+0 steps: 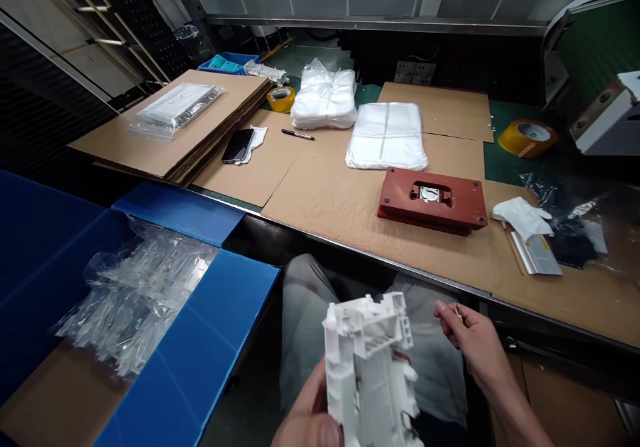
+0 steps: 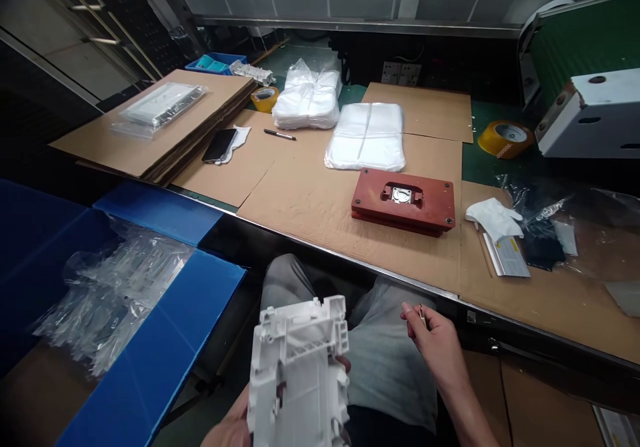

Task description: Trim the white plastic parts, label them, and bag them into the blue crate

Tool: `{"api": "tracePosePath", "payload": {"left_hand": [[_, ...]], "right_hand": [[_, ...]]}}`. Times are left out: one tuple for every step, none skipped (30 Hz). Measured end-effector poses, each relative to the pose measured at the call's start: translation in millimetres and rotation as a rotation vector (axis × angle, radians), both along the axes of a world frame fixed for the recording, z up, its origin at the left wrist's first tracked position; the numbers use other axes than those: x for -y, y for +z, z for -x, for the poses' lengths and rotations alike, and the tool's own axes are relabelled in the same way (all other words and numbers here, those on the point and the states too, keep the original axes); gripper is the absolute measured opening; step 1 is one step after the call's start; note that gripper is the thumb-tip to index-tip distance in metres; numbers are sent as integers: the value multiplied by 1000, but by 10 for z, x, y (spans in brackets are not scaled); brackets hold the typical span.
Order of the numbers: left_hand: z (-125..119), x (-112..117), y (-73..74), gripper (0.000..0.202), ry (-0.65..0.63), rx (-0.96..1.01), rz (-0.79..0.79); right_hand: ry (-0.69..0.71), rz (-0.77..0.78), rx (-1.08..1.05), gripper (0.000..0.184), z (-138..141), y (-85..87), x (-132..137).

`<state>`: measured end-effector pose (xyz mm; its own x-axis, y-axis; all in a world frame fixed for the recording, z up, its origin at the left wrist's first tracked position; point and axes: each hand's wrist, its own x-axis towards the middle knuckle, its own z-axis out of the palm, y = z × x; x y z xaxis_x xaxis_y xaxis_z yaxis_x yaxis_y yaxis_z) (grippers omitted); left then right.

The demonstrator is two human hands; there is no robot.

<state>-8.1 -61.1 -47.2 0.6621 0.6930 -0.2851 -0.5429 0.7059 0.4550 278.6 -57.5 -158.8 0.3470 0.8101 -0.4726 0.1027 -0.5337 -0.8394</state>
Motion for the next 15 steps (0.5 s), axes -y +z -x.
{"api": "tracePosePath", "payload": {"left_hand": [[-30,-22,11,75,9,14,39],[-57,-47,21,72,21,35,87],[-83,-73,29,69,34,60,136],[-106,-96,32,67,44,89,179],[-126,-114,31,65,46,119,208],[-143,-127,25,64,40,145,219],[-157,-133,15,64,35,165,219],[-169,-133,3,65,33,178,213],[-180,-130,-8,66,31,186,205],[-189,-126,-17,67,30,190,198],[-198,-122,-24,67,30,191,193],[-207,-119,-27,68,27,192,189],[-215,-119,-27,68,22,191,185],[-222,-119,-25,68,17,191,182],[-228,-121,-23,67,16,191,184]], "right_hand": [[-10,3,-5,46,-16,-15,19],[-22,7,-9,46,-34,-30,38],[-36,10,-11,47,-55,-42,59],[-50,12,-11,47,-79,-53,79],[-65,14,-11,48,-105,-60,100],[-78,17,-9,48,-134,-65,120],[-90,21,-9,48,-163,-69,140],[-100,25,-8,48,-192,-73,160],[-108,30,-9,48,-219,-78,181],[-115,36,-10,48,-244,-87,201],[-121,43,-12,47,-266,-99,223],[-128,50,-12,47,-286,-115,246],[-135,57,-11,47,-305,-134,270],[-141,63,-10,47,-323,-156,297],[-148,69,-9,47,-342,-179,325]]}}
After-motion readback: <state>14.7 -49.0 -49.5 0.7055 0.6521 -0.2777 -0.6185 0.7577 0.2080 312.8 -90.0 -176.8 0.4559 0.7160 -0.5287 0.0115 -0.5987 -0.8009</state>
